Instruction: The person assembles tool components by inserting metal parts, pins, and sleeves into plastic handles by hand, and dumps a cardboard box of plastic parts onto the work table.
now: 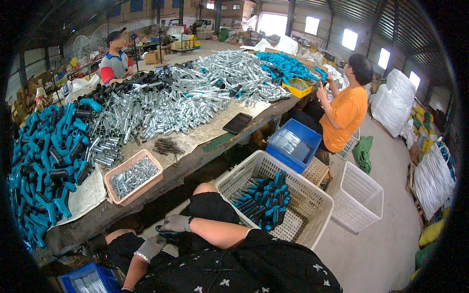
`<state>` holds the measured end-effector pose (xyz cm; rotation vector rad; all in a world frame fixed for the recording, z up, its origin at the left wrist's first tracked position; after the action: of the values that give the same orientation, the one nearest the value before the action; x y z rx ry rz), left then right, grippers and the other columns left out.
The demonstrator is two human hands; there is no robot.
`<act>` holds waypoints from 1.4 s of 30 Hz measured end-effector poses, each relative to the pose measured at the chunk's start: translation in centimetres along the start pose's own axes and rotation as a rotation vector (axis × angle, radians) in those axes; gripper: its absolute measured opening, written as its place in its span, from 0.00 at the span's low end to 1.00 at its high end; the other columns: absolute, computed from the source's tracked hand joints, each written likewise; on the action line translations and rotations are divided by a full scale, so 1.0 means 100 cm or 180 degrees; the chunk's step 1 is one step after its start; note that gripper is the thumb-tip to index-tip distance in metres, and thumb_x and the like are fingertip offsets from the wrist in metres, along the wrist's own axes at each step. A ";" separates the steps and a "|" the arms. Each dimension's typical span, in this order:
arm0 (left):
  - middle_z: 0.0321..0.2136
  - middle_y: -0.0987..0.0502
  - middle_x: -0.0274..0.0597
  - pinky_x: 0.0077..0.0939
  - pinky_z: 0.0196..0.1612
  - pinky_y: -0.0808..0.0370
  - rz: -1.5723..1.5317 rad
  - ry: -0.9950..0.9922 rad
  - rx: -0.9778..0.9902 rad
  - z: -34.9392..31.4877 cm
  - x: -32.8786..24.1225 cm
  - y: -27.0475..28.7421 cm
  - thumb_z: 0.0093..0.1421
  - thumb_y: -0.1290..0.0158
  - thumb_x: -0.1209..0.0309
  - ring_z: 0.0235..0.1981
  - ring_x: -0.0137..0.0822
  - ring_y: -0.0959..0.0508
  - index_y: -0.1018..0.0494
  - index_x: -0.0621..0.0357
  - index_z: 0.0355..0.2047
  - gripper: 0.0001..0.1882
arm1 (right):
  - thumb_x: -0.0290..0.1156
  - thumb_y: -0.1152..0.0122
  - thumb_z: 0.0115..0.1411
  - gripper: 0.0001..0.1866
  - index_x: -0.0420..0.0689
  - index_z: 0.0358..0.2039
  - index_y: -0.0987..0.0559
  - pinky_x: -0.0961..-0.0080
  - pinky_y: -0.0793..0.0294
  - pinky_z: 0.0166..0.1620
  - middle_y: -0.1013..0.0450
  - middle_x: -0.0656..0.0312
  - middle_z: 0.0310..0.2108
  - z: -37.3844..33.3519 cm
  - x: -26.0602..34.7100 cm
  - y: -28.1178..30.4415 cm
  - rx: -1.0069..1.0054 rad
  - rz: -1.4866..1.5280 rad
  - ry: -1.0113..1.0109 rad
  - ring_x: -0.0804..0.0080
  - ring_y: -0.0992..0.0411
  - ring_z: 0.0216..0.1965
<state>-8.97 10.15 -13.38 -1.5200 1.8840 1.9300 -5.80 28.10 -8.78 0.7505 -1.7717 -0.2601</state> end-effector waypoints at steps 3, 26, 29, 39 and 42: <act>0.39 0.20 0.56 0.44 0.48 0.24 0.0014 -0.0037 -0.0046 0.001 0.004 -0.002 0.60 0.46 0.58 0.44 0.55 0.21 0.21 0.58 0.39 0.16 | 0.59 0.47 0.61 0.32 0.37 0.40 0.19 0.66 0.28 0.46 0.22 0.48 0.38 0.002 -0.001 -0.001 -0.0021 -0.0010 0.0055 0.57 0.24 0.41; 0.39 0.20 0.55 0.42 0.48 0.25 -0.0204 0.0087 0.0086 0.000 -0.001 -0.001 0.60 0.46 0.59 0.44 0.55 0.21 0.22 0.59 0.41 0.17 | 0.62 0.47 0.59 0.35 0.37 0.43 0.20 0.67 0.29 0.47 0.22 0.47 0.40 0.001 -0.001 0.001 0.0021 0.0089 -0.0061 0.57 0.24 0.42; 0.39 0.19 0.55 0.42 0.48 0.24 -0.0203 0.0188 0.0060 -0.002 -0.002 0.000 0.60 0.46 0.59 0.44 0.54 0.21 0.22 0.58 0.40 0.16 | 0.61 0.46 0.59 0.35 0.37 0.42 0.19 0.67 0.29 0.46 0.22 0.48 0.40 0.001 0.000 0.000 0.0067 0.0098 -0.0068 0.57 0.24 0.41; 0.38 0.19 0.54 0.44 0.47 0.24 0.0064 0.0097 0.0001 0.001 0.004 -0.003 0.60 0.45 0.57 0.43 0.54 0.20 0.22 0.58 0.40 0.17 | 0.59 0.47 0.60 0.32 0.36 0.41 0.19 0.68 0.28 0.45 0.21 0.50 0.37 -0.001 0.002 0.001 0.0099 0.0110 -0.0002 0.60 0.24 0.40; 0.38 0.19 0.54 0.44 0.47 0.23 0.0046 0.0076 -0.0012 0.002 0.003 -0.002 0.60 0.45 0.57 0.43 0.54 0.20 0.22 0.58 0.40 0.17 | 0.59 0.47 0.61 0.32 0.36 0.40 0.19 0.69 0.28 0.45 0.21 0.51 0.36 0.000 -0.001 0.001 0.0038 0.0109 0.0035 0.61 0.23 0.39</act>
<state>-9.09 10.19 -13.75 -1.5415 1.9072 1.9311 -5.77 28.23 -8.83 0.7280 -1.7755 -0.2222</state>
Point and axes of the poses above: each hand's wrist, its own z-axis towards the middle knuckle, its own y-axis out of the back of the hand, x = y × z, the point moved 5 cm from there along z, towards the middle knuckle
